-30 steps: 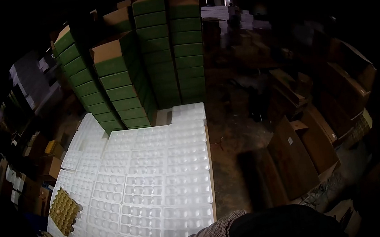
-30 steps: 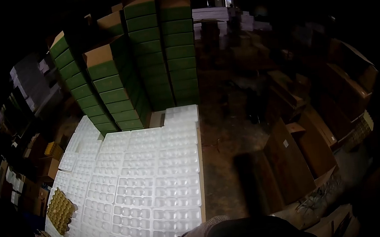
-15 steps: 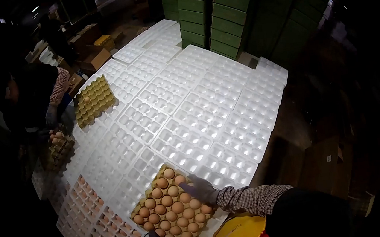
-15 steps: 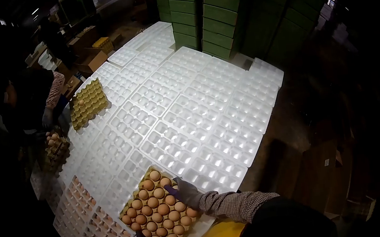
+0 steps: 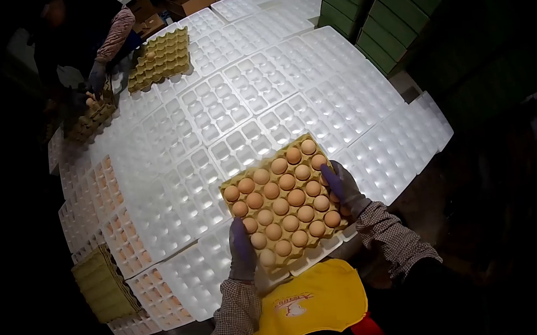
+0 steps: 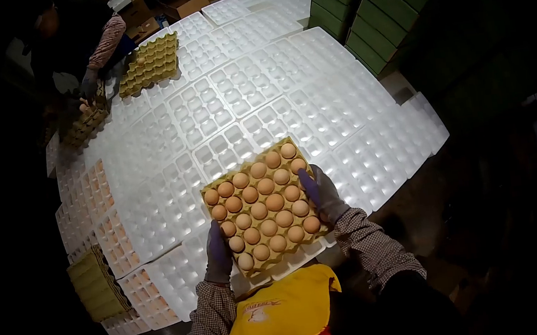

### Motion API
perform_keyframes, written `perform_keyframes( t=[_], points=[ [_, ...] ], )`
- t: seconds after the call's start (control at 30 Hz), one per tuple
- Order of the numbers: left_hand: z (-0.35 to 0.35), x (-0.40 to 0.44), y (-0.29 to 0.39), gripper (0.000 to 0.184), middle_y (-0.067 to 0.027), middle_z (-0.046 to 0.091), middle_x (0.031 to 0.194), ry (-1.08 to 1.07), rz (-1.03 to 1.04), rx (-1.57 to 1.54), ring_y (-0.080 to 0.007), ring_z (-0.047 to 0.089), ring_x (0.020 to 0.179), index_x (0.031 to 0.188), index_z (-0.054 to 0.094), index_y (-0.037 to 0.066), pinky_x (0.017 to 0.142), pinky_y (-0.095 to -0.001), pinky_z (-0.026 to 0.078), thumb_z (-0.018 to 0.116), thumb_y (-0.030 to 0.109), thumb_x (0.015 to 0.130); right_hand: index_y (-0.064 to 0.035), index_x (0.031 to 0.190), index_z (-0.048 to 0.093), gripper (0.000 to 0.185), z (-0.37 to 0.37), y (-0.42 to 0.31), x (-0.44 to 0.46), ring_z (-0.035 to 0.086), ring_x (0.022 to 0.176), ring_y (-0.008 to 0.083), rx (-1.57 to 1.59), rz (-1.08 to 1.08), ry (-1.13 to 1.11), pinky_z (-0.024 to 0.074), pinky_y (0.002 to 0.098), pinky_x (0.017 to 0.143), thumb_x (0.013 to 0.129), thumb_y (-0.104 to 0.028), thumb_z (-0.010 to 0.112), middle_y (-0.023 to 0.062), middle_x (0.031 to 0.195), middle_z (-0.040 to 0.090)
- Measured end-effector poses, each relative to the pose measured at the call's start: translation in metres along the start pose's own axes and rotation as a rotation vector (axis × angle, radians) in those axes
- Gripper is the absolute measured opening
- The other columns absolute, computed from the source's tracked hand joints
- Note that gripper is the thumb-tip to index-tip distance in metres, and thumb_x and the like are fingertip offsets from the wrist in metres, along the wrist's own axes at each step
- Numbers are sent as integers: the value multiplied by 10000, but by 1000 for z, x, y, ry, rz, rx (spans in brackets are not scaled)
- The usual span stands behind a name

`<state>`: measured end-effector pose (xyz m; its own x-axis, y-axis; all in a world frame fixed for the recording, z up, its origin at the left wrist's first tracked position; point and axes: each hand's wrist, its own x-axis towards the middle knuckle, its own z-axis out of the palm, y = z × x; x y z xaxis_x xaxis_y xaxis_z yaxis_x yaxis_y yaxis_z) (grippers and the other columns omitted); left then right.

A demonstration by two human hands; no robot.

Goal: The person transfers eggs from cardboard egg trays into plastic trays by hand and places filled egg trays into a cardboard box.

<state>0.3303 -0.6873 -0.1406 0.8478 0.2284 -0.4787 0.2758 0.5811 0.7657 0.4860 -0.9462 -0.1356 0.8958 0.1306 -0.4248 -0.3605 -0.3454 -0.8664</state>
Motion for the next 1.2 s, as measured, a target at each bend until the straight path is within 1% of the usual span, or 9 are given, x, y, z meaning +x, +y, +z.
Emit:
perform_keyframes(
  t=[0.1, 0.23, 0.33, 0.5, 0.73, 0.8, 0.87, 0.93, 1.2],
  points=[
    [21, 14, -5, 480, -100, 655, 1233, 96, -44, 105, -192, 644, 1064, 1299, 571, 4, 922, -339, 530, 410, 397, 1075, 20, 1310, 574, 526, -16, 36, 35, 610, 1067, 233, 46, 103, -85, 488, 376, 961, 997, -401, 603, 130, 1183, 647],
    [4, -13, -15, 449, -160, 653, 1174, 362, 330, 1051, -312, 629, 1070, 1279, 593, -4, 932, -402, 512, 651, 291, 945, 15, 1311, 530, 585, 4, 11, -16, 558, 1150, 407, -706, -859, 409, 523, 458, 910, 885, -319, 751, 256, 1293, 561],
    [6, -62, -25, 451, -192, 625, 1179, -86, 525, 1524, -370, 596, 1099, 1253, 634, 69, 958, -460, 499, 749, 194, 836, -43, 1161, 649, 403, 49, 10, -78, 627, 1001, 343, -575, -945, -333, 559, 434, 845, 826, -239, 759, 143, 1103, 623],
    [-16, -56, -52, 476, -113, 668, 1023, -56, 552, 1424, -287, 644, 960, 1234, 620, 73, 841, -396, 542, 783, 183, 801, -67, 1153, 652, 371, 85, 58, -78, 639, 971, 298, -940, -1097, -402, 553, 384, 846, 815, -185, 748, 138, 1061, 632],
    [-64, -55, -28, 539, -152, 648, 1196, 67, -54, 398, -208, 644, 1035, 1317, 535, -10, 862, -326, 546, 743, 282, 916, -17, 1248, 571, 350, 41, 25, -58, 663, 932, 156, 885, 159, -390, 595, 307, 820, 934, -133, 673, 83, 1100, 622],
    [-44, -67, -36, 542, -158, 646, 1204, -39, 2, 713, -256, 644, 1068, 1309, 562, 10, 906, -365, 542, 756, 308, 900, -25, 1164, 621, 283, 57, 45, -47, 666, 917, 176, 206, -673, -248, 580, 282, 784, 943, -200, 658, 70, 1058, 629],
    [-38, -67, -63, 610, -158, 615, 1213, -11, 663, 1376, -390, 584, 1104, 1269, 595, 49, 976, -489, 482, 809, 338, 777, -30, 1075, 658, 288, 63, 20, -46, 664, 882, 200, 276, 142, -481, 562, 302, 755, 926, -275, 678, 69, 1040, 653],
    [-23, -69, -63, 600, -144, 603, 1217, 56, 768, 1665, -368, 569, 1105, 1297, 598, 101, 971, -466, 477, 806, 328, 782, -78, 1056, 684, 343, 88, 13, -61, 691, 875, 279, -731, -654, -309, 555, 422, 773, 838, -333, 753, 118, 1064, 645],
    [-30, -46, -55, 487, -131, 638, 1212, 81, 724, 1344, -321, 590, 1115, 1218, 648, 87, 957, -443, 482, 794, 233, 776, -111, 1098, 659, 282, 118, 10, -77, 694, 897, 318, -1212, -828, -359, 571, 454, 718, 851, -247, 670, 108, 1115, 626]
  ],
)
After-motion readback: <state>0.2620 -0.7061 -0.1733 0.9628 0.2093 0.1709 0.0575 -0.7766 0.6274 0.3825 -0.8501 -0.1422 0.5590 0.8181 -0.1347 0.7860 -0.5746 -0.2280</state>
